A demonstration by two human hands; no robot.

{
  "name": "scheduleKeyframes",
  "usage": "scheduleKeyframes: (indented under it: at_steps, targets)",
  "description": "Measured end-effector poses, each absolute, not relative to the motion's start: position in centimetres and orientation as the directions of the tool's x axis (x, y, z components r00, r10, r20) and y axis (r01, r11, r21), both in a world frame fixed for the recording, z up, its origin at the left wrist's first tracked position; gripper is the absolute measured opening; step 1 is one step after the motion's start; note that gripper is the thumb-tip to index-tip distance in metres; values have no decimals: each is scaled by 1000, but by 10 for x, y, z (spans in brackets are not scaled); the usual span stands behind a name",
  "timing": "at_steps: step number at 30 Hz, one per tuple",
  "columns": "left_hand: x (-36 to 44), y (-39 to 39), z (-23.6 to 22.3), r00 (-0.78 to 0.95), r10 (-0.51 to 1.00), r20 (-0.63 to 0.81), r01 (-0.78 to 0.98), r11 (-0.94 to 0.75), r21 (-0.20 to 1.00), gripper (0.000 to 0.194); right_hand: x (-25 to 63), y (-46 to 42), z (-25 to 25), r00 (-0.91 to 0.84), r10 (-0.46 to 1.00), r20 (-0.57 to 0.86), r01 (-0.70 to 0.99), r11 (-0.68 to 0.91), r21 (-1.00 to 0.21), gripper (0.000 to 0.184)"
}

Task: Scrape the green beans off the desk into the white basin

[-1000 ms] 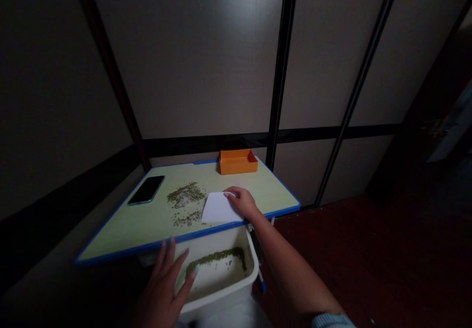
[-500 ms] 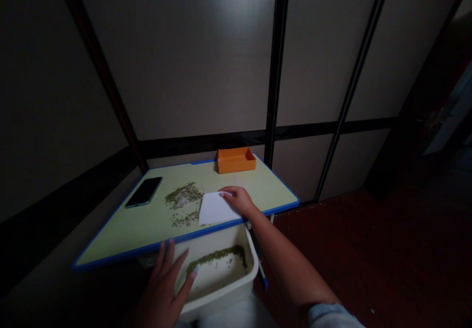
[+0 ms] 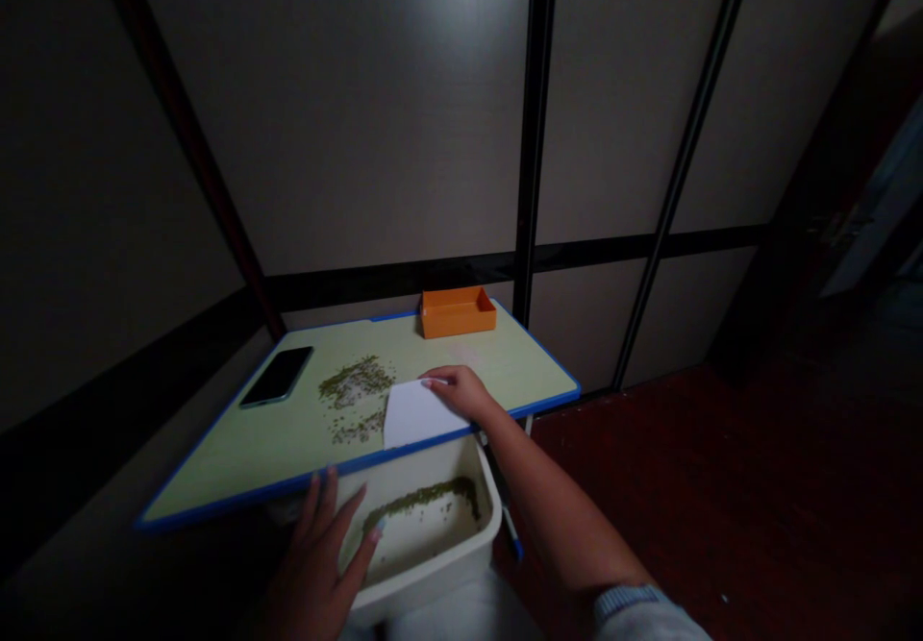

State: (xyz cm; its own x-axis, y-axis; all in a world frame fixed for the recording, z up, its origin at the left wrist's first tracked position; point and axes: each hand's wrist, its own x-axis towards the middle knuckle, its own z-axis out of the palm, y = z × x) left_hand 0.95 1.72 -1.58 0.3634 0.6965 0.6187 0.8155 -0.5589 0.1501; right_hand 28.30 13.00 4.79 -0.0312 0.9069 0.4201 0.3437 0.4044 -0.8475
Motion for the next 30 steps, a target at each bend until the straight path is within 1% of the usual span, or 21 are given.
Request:
scheduleKeyframes:
  at_steps: [5, 8, 10, 12, 15, 17, 19, 23, 26, 30]
  targets:
    - [9, 18, -15, 381, 688, 618, 817, -563, 123, 39, 282, 129, 48, -69, 917, 394, 347, 392, -852, 31]
    - [9, 18, -16, 375, 675, 635, 814, -568, 123, 38, 283, 129, 47, -54, 914, 403, 309, 399, -863, 30]
    - [9, 18, -16, 380, 664, 644, 810, -575, 114, 38, 283, 129, 48, -14, 909, 416, 264, 405, -875, 29]
    - [10, 17, -16, 385, 655, 650, 811, -577, 100, 38, 283, 129, 48, 76, 898, 434, 200, 413, -889, 28]
    - [10, 17, -15, 390, 651, 651, 816, -572, 83, 39, 284, 129, 49, 283, 853, 438, 92, 431, -898, 28]
    - [10, 17, -15, 388, 651, 652, 818, -569, 81, 39, 284, 129, 49, 418, 817, 398, 35, 423, -906, 31]
    - [10, 18, -16, 386, 652, 652, 817, -570, 86, 39, 285, 129, 49, 504, 794, 338, -20, 402, -915, 34]
    - [9, 18, -19, 375, 657, 654, 816, -569, 104, 39, 288, 128, 46, 517, 808, 282, -109, 389, -915, 40]
    - [10, 17, -18, 363, 660, 658, 820, -561, 111, 40, 289, 125, 46, 508, 817, 273, -129, 386, -913, 42]
    - [12, 17, -16, 365, 658, 659, 831, -549, 88, 40, 292, 117, 48, 516, 822, 242, -172, 376, -911, 44]
